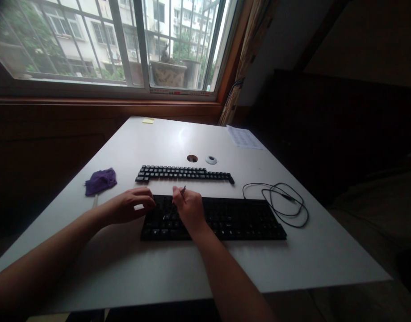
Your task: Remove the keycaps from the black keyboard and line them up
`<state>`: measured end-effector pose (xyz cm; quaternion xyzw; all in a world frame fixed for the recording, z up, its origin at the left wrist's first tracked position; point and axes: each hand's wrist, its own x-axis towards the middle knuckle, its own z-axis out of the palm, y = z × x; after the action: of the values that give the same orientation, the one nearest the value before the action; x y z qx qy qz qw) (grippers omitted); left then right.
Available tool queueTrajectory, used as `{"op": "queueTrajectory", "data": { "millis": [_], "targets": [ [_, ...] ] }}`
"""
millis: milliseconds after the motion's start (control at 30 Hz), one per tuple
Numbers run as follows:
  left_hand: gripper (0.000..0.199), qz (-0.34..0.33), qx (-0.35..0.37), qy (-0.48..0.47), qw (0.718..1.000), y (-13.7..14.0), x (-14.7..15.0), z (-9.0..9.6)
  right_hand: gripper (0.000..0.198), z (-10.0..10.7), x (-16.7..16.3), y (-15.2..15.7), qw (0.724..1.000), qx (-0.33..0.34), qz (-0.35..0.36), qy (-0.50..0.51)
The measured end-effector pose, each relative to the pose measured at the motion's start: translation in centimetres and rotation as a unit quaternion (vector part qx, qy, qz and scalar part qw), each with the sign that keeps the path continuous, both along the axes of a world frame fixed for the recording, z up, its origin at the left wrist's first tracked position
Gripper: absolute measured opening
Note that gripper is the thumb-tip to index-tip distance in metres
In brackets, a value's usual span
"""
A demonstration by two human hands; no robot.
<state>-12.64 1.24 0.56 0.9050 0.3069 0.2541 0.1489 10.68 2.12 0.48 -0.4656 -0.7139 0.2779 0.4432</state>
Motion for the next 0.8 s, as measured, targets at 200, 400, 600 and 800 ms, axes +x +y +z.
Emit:
{"op": "queueTrajectory", "data": {
  "millis": [200,400,600,800],
  "targets": [
    [0.012,0.000,0.001,-0.005,1.000,0.1,-0.1,-0.2,0.048,0.5,0.0,-0.4,0.993,0.092,0.019,-0.065],
    [0.010,0.005,0.008,-0.003,1.000,0.1,-0.1,-0.2,0.042,1.2,-0.1,-1.4,0.968,0.171,0.121,-0.141],
    [0.011,0.006,0.008,-0.007,1.000,0.0,0.0,0.0,0.041,1.5,0.1,-1.3,0.960,0.183,0.117,-0.177],
    [0.011,0.002,-0.007,-0.009,1.000,0.0,0.1,-0.1,0.046,1.3,0.7,-0.1,0.992,0.074,0.055,-0.091]
  ]
}}
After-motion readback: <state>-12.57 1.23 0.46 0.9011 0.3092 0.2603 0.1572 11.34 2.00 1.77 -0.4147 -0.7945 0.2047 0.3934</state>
